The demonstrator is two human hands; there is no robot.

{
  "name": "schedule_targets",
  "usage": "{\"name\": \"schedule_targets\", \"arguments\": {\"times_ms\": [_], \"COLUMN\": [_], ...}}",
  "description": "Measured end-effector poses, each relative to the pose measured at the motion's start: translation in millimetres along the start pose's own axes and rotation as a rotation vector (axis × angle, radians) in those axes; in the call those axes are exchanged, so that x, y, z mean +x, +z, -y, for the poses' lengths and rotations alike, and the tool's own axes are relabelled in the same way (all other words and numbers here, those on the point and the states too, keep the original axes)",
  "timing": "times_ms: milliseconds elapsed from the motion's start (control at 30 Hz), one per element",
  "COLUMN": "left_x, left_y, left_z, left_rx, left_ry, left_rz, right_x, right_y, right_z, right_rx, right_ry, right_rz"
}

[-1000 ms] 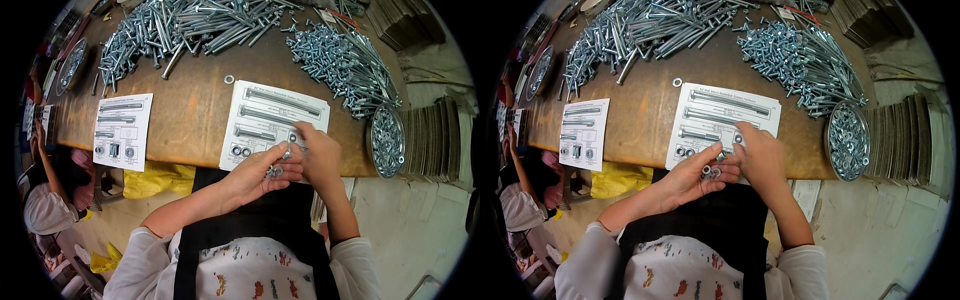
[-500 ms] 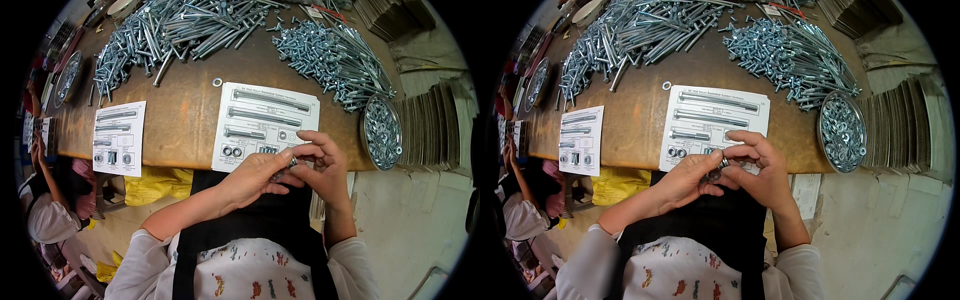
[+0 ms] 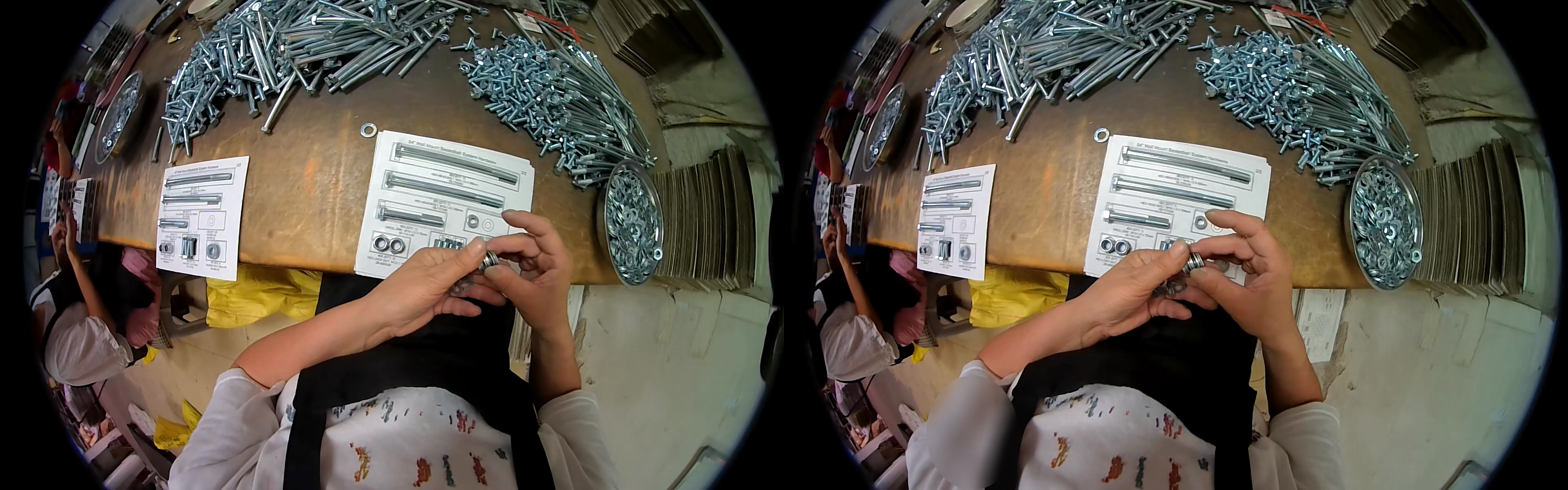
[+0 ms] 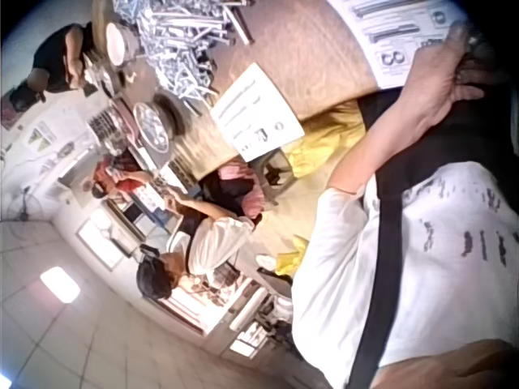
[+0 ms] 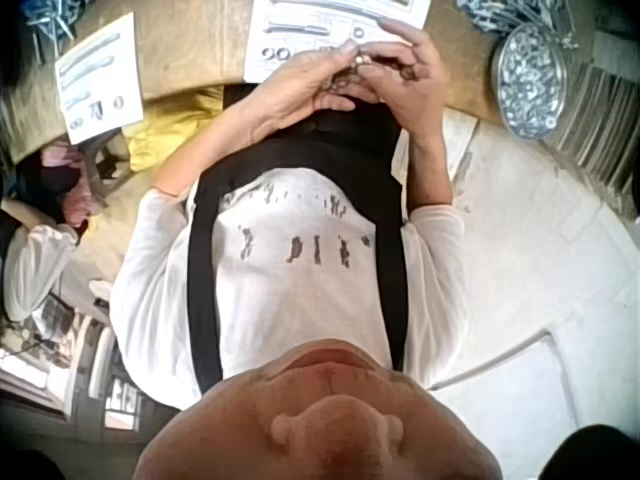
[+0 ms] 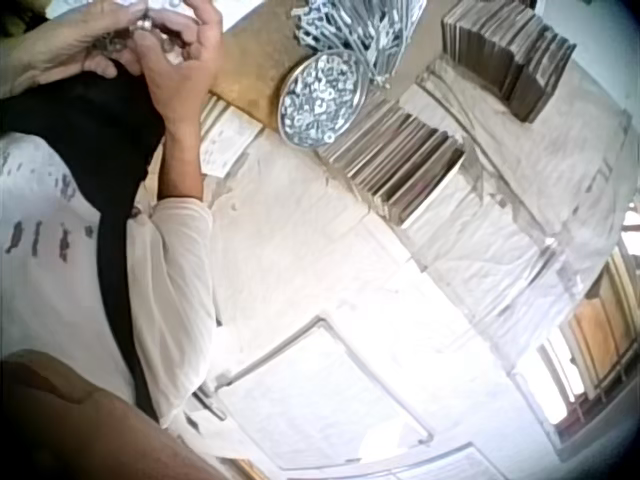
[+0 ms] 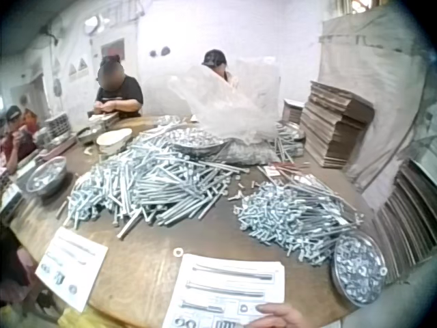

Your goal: The person repeatedly picks bolts and washers from piles on a table and places them into slots on a printed instruction sheet. They handle the fasteners one at a time, aligning them with the sheet's layout. Other workers are visible in the background performing similar tasks.

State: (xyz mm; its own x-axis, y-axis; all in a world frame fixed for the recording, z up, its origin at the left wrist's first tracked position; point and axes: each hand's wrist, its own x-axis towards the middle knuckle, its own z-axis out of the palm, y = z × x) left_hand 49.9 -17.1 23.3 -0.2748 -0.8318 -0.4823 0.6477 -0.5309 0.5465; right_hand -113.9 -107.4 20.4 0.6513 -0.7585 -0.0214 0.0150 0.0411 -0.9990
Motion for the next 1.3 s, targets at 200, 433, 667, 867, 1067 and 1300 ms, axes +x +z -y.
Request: {"name": "schedule_targets", "arguments": {"times_ms": [200, 433, 667, 867, 1067, 1300], "left_x": [-0.5, 3.6, 10.7, 10.7, 1.9, 0.2], "left_y": [0.0, -12.2, -13.6, -9.5, -2.6, 6.7], "left_z": [-0.9, 14.7, 15.8, 7.0, 1.4, 1.3], "left_rx": [-0.013, -0.112, -0.243, -0.23, -0.096, -0.035], "left_ry": [0.001, -0.153, -0.104, -0.069, -0.025, -0.012], "left_rz": [0.002, 0.013, -0.052, -0.053, -0.085, -0.059], "right_x": [0.3, 19.1, 30.1, 29.8, 17.1, 7.2], "right_y": [0.9, -20.0, -12.1, -5.6, 3.8, -1.6], "right_z": [-1.8, -18.8, -31.2, -13.5, 20.9, 3.7], "right_rx": [0.043, -0.751, -1.202, -1.231, -0.443, -0.155], "right_ry": [-0.009, -0.204, -0.386, -0.259, -0.1, -0.07], "right_rz": [-0.003, -0.192, -0.055, -0.02, 0.004, 0.058]}}
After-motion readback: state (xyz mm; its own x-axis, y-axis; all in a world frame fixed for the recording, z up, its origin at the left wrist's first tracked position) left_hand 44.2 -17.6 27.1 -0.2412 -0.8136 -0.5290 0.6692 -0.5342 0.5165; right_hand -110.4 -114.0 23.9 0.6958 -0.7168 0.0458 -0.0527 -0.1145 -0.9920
